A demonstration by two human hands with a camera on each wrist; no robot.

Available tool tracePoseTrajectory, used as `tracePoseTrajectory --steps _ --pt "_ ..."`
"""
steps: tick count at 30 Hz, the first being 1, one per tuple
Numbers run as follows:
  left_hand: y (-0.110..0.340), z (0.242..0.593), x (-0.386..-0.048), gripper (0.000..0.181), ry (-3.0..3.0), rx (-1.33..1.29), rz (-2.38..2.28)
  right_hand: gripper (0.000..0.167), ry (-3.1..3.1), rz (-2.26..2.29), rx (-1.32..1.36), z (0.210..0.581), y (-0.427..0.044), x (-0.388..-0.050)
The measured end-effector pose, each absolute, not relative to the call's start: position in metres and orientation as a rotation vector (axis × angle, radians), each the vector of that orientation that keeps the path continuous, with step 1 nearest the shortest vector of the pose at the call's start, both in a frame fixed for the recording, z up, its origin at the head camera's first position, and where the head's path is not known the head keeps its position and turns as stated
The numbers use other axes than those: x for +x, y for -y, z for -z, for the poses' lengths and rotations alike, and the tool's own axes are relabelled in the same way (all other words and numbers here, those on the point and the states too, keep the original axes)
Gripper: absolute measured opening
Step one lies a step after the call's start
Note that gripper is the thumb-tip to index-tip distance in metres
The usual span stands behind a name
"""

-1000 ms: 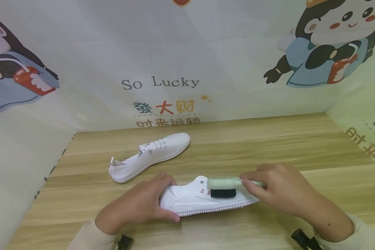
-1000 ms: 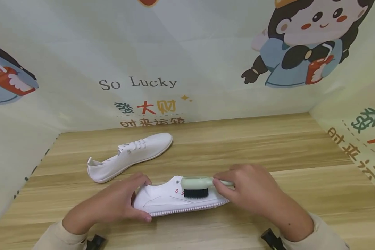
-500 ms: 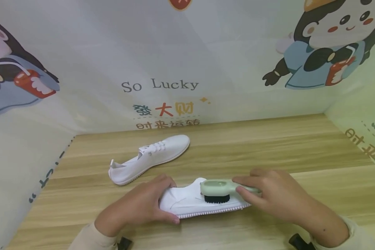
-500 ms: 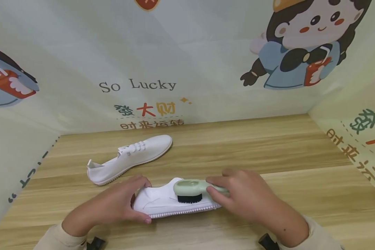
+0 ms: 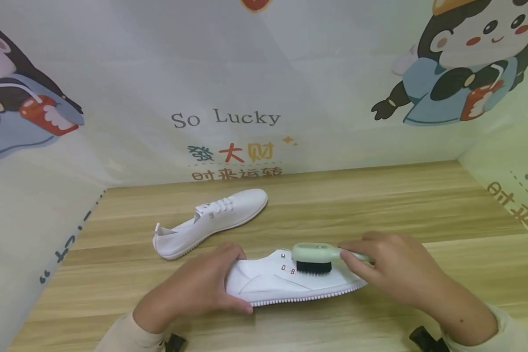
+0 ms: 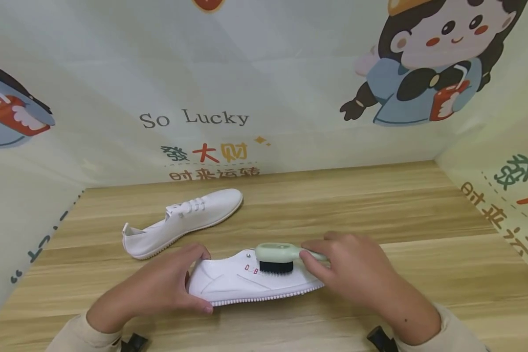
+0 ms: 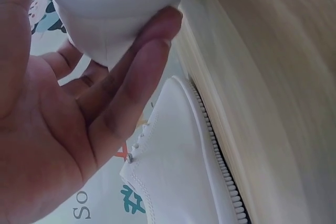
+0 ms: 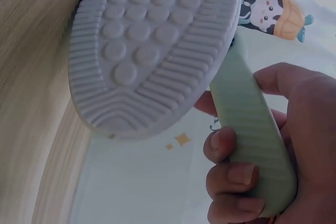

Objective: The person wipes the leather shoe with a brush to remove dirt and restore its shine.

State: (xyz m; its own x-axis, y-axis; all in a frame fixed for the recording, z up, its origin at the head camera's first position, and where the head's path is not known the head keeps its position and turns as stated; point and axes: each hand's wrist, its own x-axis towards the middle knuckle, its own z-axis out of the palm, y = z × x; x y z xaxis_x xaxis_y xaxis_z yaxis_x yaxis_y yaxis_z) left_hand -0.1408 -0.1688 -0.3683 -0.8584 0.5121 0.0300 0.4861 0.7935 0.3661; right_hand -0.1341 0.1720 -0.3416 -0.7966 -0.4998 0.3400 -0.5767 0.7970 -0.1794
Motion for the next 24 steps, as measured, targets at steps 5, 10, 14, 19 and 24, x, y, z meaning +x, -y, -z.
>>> tracePoseTrajectory --steps 5,10,14,19,24 --pt "0.1669 0.3666 -0.1413 0.072 -2.988 0.766 -0.513 0.025 2.739 -0.391 0.753 0.3405 -0.1722 -0.1359" --pt "0.1661 0.3666 -0.1432 0.073 -3.045 0.742 -0.465 0.03 2.791 -0.398 0.654 0.3395 -0.1709 -0.1361" --pt "0.1647 0.3664 -0.1436 0.073 -3.075 0.723 -0.45 0.03 2.797 -0.392 0.635 0.3399 -0.1707 -0.1363" --pt "0.1632 0.3668 -0.1421 0.074 -3.097 0.66 -0.454 0.033 2.825 -0.383 0.648 0.3422 -0.1702 -0.1358" --pt "0.163 0.3669 -0.1428 0.074 -3.125 0.653 -0.45 0.035 2.833 -0.38 0.672 0.3442 -0.1696 -0.1365"
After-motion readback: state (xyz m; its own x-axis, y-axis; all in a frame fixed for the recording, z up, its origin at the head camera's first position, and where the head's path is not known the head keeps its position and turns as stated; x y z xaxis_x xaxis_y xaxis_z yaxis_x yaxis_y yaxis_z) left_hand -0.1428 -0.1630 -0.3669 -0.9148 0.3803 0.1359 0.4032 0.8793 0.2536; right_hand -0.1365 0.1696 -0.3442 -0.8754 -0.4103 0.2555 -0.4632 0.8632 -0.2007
